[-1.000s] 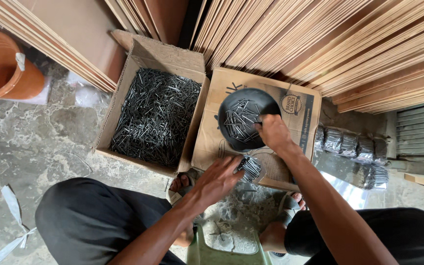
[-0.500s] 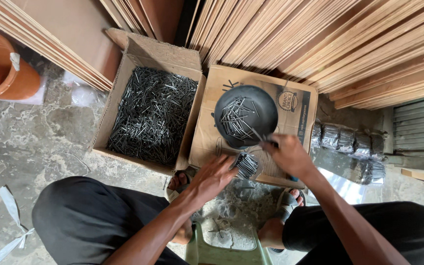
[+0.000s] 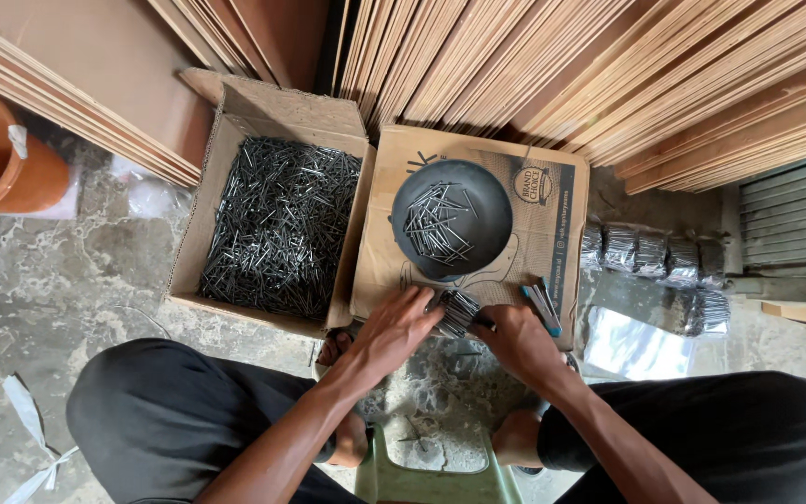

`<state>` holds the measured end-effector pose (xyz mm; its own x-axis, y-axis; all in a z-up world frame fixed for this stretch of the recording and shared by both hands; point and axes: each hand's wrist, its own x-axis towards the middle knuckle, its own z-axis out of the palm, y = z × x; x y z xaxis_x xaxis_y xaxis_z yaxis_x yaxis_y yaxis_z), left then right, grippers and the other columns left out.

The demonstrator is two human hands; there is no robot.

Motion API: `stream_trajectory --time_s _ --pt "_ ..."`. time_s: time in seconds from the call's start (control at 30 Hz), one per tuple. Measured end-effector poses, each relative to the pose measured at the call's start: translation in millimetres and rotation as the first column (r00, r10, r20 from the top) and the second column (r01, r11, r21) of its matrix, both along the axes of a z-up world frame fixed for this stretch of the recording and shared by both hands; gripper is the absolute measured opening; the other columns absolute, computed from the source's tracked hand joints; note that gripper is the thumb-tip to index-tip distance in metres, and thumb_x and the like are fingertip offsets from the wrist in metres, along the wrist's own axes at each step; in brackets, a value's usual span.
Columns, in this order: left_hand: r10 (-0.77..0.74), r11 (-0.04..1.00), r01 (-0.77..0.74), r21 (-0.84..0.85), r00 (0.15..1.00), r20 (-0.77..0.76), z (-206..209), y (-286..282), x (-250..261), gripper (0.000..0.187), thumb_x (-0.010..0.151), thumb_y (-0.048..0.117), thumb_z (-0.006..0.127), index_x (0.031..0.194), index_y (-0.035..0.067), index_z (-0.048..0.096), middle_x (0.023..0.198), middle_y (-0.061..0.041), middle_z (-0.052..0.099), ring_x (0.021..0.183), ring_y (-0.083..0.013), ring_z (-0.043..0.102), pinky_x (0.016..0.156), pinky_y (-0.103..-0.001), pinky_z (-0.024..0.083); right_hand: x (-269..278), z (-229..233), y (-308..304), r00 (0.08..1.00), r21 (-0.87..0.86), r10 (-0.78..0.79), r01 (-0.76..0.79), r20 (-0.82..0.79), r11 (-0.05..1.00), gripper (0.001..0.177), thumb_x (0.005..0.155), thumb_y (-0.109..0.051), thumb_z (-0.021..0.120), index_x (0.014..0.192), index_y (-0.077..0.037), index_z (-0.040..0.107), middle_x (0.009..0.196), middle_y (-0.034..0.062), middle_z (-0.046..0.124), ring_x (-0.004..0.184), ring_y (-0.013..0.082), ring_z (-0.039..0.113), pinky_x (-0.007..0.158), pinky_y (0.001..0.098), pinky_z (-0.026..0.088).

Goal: The person sits on a low stool and transfers nails from a frying pan into a plastic bag. They repeatedly pick up nails from the pan and place them into the bag, then seal the bag with a stapler.

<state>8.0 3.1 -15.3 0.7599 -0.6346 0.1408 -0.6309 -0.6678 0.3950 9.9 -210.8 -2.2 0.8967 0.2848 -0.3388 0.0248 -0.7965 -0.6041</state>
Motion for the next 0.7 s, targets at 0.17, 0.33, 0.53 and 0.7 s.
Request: stream_trajectory --time_s 0.17,0.33,0.53,0.7 --pt "-0.031 0.999 0.027 0.046 0.996 0.087 21 2 -2 0.010 0.078 0.006 0.056 0.086 0.011 0.061 0.088 -0.008 0.050 0.082 -0.0245 0.050 0.064 -0.034 0.042 7 12 2 0.999 -0.041 -0.021 0.020 -0.036 0.999 0.018 0.085 -0.021 0.059 0.094 -0.007 0.067 0.083 0.0127 0.069 0.075 0.0302 0.067 0.062 0.0429 0.057" --pt "-0.021 0.998 0.014 0.061 0.992 0.122 1 -4 0 0.005 0.079 0.012 0.058 0.083 0.011 0.060 0.101 -0.010 0.053 0.098 -0.0251 0.050 0.070 -0.033 0.043 13 27 14 0.997 0.119 -0.063 0.059 0.032 0.991 0.020 0.088 -0.016 0.056 0.100 -0.001 0.064 0.084 0.0167 0.067 0.076 0.0336 0.066 0.060 0.0442 0.058" --pt "0.036 0.999 -0.038 0.025 0.995 0.089 0 -6 1 0.008 0.079 0.013 0.061 0.085 0.008 0.063 0.109 -0.013 0.056 0.111 -0.0280 0.049 0.078 -0.036 0.044 6 -7 12 1.000 0.147 -0.028 0.028 -0.005 0.989 0.017 0.083 -0.015 0.061 0.096 -0.004 0.067 0.084 0.0144 0.068 0.072 0.0299 0.068 0.058 0.0401 0.058" --pt "0.057 0.997 -0.057 0.042 0.998 -0.014 11 -5 1 0.011 0.080 0.013 0.063 0.089 0.008 0.066 0.116 -0.016 0.054 0.115 -0.0297 0.048 0.085 -0.039 0.042 8 -2 20 0.985 0.217 -0.086 0.052 0.151 0.975 0.015 0.079 -0.018 0.067 0.091 -0.010 0.070 0.082 0.0107 0.069 0.073 0.0274 0.067 0.060 0.0356 0.055"
